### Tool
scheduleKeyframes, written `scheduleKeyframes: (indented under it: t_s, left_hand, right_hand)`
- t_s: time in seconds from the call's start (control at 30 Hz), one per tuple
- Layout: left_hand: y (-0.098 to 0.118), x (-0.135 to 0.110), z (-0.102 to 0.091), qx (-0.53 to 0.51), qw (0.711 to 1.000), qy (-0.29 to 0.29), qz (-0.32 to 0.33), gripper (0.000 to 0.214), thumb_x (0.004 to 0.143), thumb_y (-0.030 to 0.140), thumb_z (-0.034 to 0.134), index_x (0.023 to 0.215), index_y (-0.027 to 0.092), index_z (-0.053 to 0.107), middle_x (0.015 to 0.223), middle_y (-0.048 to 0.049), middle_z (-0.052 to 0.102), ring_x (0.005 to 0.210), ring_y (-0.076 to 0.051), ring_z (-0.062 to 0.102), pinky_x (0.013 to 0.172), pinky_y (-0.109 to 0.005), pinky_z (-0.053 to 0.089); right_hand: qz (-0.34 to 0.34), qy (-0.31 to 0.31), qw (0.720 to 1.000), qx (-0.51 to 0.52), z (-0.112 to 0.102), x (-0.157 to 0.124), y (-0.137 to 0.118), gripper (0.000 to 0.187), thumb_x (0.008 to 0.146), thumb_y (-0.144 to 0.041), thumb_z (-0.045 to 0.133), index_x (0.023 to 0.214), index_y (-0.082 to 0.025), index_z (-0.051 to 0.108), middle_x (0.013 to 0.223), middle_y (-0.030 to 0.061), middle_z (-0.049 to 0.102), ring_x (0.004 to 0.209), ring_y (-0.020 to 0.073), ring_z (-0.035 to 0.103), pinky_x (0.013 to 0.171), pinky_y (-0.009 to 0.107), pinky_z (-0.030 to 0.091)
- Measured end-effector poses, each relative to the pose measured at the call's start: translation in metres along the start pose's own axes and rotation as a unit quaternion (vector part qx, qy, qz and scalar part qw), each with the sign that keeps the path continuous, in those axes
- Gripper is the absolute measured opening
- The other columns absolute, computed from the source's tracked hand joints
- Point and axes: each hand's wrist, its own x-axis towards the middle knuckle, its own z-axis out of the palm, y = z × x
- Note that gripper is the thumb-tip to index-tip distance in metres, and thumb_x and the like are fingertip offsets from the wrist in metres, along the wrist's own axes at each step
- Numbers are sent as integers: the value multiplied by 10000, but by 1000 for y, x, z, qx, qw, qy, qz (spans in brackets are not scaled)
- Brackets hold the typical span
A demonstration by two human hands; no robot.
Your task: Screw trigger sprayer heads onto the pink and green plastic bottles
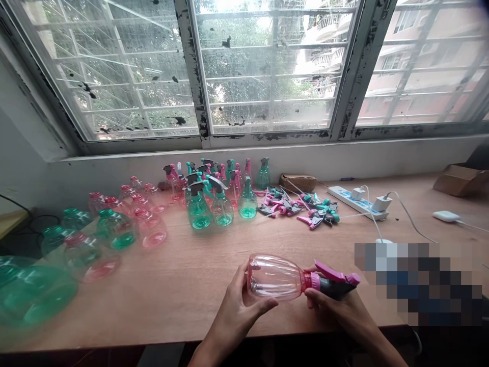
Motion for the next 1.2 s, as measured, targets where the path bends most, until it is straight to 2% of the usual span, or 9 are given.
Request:
scheduleKeyframes:
  t_s: [0.23,0.4,0.6,0.7,0.8,0.97,1.1,1.2]
  left_hand:
    - [-6,1,-4,18,1000,-8,-3,747,763,450,807,1387,184,494,1288,-139,614,1186,-342,606,1010,-413,478]
    - [-7,0,-5,61,998,-23,13,908,748,343,840,1509,235,356,1418,-124,549,1303,-326,519,1132,-445,367]
    - [-11,-4,-5,67,997,-32,6,1014,780,287,806,1574,252,177,1489,-126,483,1345,-307,496,1171,-466,325]
    - [-10,-4,-5,53,998,-28,7,958,799,356,790,1564,224,230,1574,-140,384,1451,-331,354,1209,-476,254]
    - [-11,-3,-6,81,996,-22,18,894,822,374,770,1552,222,278,1596,-136,356,1491,-338,269,1231,-489,192]
    - [-14,-4,-5,115,992,-10,44,920,834,284,754,1569,298,200,1638,-82,281,1511,-324,216,1242,-509,134]
    - [-12,-4,-6,94,995,-32,33,909,844,359,745,1572,272,207,1621,-103,318,1496,-345,256,1233,-512,189]
    - [-12,-3,-7,110,993,-22,36,830,875,389,707,1561,273,254,1612,-91,340,1492,-346,267,1236,-509,183]
  right_hand:
    - [-5,0,1000,-20,-3,0,2,414,727,-457,823,1040,-216,697,581,-8,690,517,186,590,507,293,479]
    - [-8,-21,1000,5,-4,0,-1,391,769,-507,784,975,-181,718,539,8,660,481,176,559,486,303,453]
    - [12,-45,998,33,-4,1,-1,381,780,-484,789,982,-180,679,541,3,677,504,184,588,527,317,465]
    - [17,-50,998,20,-3,0,-2,385,775,-481,793,993,-190,667,554,1,680,516,189,592,538,327,471]
    - [4,-45,999,11,-2,2,-2,387,781,-500,779,982,-192,657,551,-1,672,515,191,586,541,331,470]
    - [-3,-46,999,19,-3,4,1,398,772,-536,773,936,-191,662,542,-1,666,499,184,578,533,319,470]
    - [-3,-47,999,11,-5,3,2,399,779,-511,780,985,-190,659,566,5,679,522,186,582,550,324,466]
    - [-3,-50,999,5,-5,3,2,397,790,-494,778,1008,-186,654,576,4,677,532,185,578,557,324,455]
